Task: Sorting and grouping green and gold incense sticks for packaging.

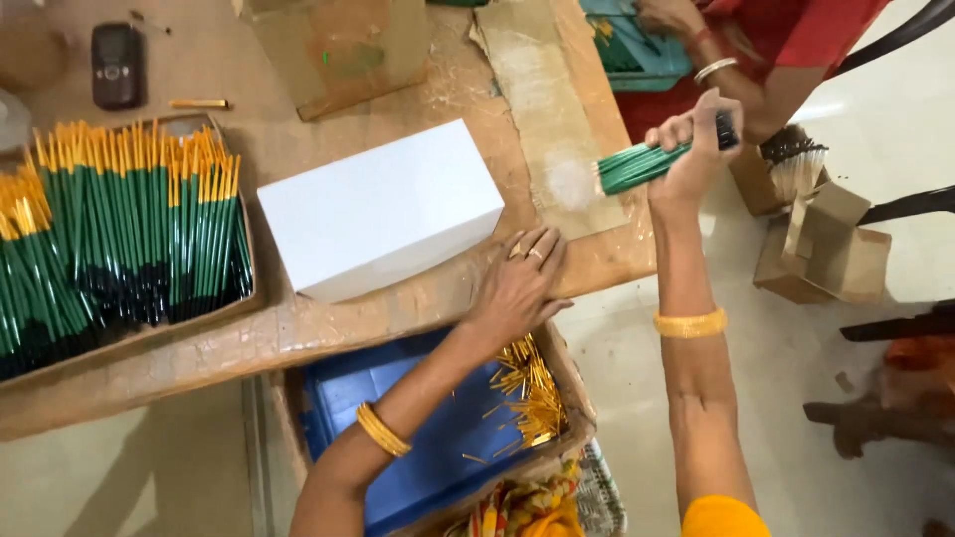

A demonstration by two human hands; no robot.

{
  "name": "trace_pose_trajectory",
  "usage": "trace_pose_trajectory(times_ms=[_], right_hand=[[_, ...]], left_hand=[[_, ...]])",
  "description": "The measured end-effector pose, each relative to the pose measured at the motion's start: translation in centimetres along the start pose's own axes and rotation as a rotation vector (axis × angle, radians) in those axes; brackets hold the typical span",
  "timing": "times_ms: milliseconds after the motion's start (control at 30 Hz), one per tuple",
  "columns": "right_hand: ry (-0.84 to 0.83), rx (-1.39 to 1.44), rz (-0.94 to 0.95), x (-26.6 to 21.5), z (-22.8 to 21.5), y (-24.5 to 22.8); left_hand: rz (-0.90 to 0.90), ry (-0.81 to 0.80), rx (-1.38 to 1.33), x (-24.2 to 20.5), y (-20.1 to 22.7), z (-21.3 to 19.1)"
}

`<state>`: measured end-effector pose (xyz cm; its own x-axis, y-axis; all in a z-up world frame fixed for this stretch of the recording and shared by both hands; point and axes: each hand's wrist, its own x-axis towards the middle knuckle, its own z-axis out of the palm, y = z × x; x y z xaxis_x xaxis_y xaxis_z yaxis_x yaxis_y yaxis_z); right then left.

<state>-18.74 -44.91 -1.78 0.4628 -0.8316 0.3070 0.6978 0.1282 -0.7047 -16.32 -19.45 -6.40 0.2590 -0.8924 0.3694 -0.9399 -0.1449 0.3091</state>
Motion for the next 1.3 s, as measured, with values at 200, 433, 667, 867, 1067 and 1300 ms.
trace_pose_trajectory(times_ms=[200, 433, 667, 867, 1067, 1300], right_hand=[[-0.430, -0.538, -0.287, -3.1, -0.1, 0.4], [-0.349, -0.576, -0.344, -5.0, -2.5, -1.4], [-0.157, -0.315, -0.231, -8.0, -9.3, -6.4], [-1.094, -1.077, -0.277, -25.0, -4.6, -8.0], [-1.600, -0.305, -1.028, -36.6, 0.8, 3.5], [-1.881, -0.330, -0.640, -38.2, 1.4, 5.5]], left_hand=[[-0.008, -0.022, 0.018, -0.1, 0.6, -0.1], [-0.041, -0.057, 0.064, -0.5, 1.0, -0.3], [-0.057, 0.047, 0.003, -2.1, 1.3, 1.3], [-0.306, -0.105, -1.514, -15.3, 6.1, 4.6], [-0.856, -0.083, -2.221, -26.1, 6.1, 3.9], [-1.467, 0.223, -1.903, -36.6, 3.6, 8.3]])
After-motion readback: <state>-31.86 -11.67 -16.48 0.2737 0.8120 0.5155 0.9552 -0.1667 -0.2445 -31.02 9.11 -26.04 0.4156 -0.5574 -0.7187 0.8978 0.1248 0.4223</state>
